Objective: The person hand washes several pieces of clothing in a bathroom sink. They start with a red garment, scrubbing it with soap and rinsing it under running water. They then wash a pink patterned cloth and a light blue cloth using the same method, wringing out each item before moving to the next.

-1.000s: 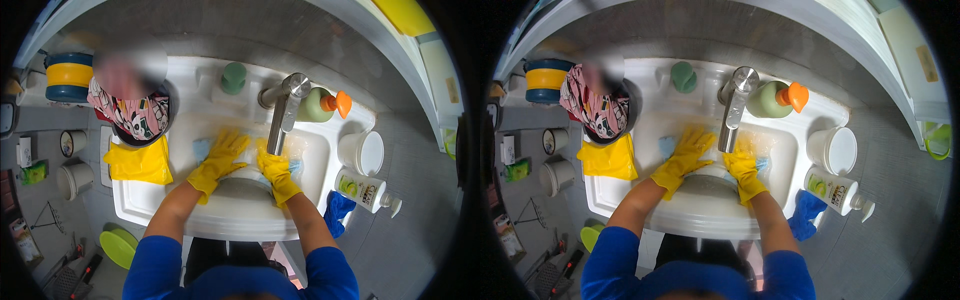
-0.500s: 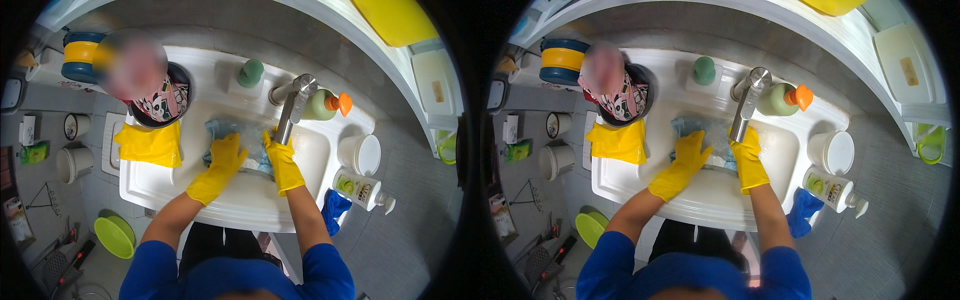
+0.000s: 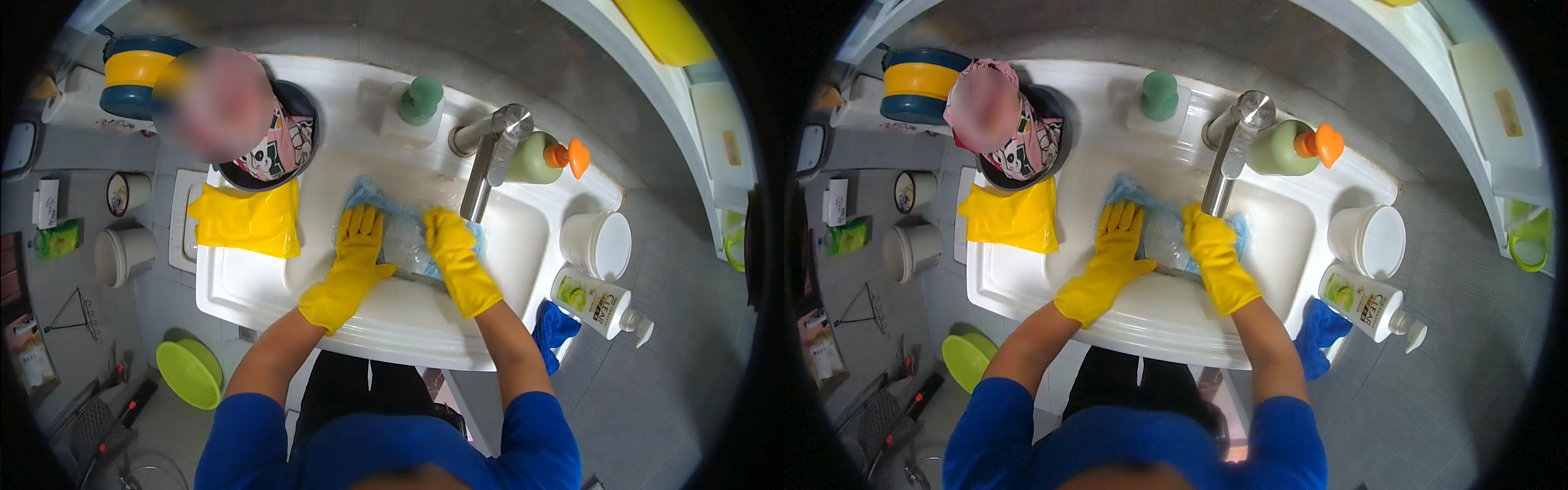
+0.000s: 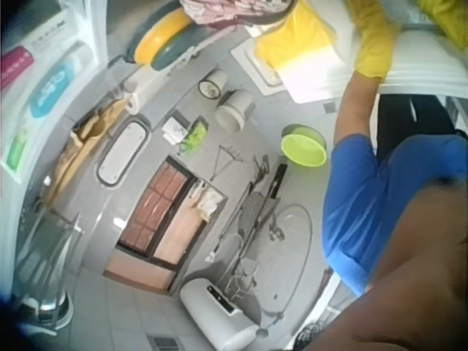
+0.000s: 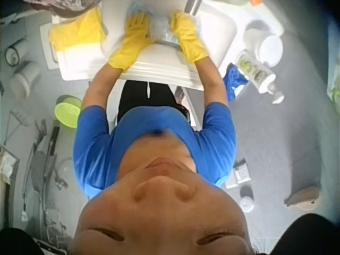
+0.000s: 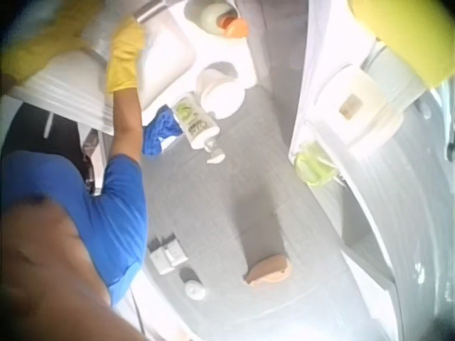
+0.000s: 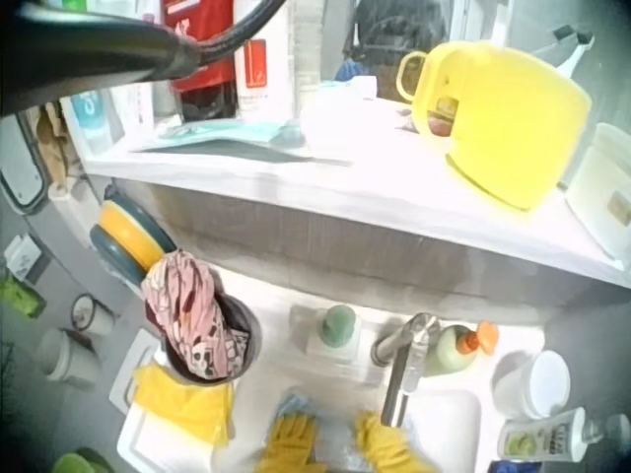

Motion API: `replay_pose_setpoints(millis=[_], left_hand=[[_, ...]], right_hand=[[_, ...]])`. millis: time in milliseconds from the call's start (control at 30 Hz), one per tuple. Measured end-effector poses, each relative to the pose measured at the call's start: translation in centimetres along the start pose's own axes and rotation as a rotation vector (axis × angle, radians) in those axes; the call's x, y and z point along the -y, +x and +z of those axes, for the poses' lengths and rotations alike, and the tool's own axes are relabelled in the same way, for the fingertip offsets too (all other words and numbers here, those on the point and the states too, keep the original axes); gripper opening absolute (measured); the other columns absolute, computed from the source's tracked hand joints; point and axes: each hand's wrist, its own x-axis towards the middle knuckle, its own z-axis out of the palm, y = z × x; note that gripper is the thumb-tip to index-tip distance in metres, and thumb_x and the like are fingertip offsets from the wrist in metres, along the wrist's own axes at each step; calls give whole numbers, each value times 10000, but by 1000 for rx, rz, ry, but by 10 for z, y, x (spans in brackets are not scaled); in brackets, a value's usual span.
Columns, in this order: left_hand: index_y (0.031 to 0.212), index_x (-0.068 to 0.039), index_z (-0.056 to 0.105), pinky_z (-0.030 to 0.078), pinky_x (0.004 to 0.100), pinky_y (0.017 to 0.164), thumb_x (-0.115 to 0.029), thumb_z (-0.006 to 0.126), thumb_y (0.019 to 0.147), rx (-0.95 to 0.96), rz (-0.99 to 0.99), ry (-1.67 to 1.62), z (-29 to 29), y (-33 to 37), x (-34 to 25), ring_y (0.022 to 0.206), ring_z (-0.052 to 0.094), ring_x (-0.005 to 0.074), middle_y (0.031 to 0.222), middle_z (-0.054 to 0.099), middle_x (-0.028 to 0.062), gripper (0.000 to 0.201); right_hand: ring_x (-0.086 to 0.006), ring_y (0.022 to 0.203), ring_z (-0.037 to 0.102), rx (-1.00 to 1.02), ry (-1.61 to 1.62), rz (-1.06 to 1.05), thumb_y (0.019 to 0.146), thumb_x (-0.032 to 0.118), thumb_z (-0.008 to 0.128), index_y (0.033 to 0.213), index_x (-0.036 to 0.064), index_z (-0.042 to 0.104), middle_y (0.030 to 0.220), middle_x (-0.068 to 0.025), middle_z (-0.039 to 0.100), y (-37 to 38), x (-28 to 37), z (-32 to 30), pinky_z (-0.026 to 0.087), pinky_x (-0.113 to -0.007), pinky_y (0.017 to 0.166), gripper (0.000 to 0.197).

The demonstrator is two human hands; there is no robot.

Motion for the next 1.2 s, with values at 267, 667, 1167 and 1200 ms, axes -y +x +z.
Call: replay_pose_setpoints(millis=[267,667,1167,1200], left_hand=[[1502,-9,311,-3,465,1212,-580,728,687,12,16,114,24,13,20,1505,76,362,1599,189,218,1079],[1363,-43,507,192,485,1161,-340,658,828,-159,133,-143,-1,-2,24,1373,351,377,1412,477,214,630],[1079,-55,673,468,436,930,-138,526,937,397,-349,-1427,2,-64,-48,1013,615,357,1064,669,186,221],[1065,-57,674,470,436,910,-147,530,932,421,-343,-1442,12,-62,-58,993,617,356,1049,670,185,216]], right_hand=[[-410,843,631,-178,103,-387,854,159,577,974,73,684,906,-180,673,8,1,38,514,-470,749,181],[-358,805,659,-244,376,112,925,160,632,1003,99,672,871,-177,680,-12,15,-50,515,-392,670,107],[-335,1054,629,191,178,-28,832,153,646,1160,94,659,1173,-174,647,-51,-32,0,505,-394,899,333],[-340,1021,638,305,173,24,846,150,620,1128,88,671,1139,-162,665,-43,-19,-23,510,-389,871,293]])
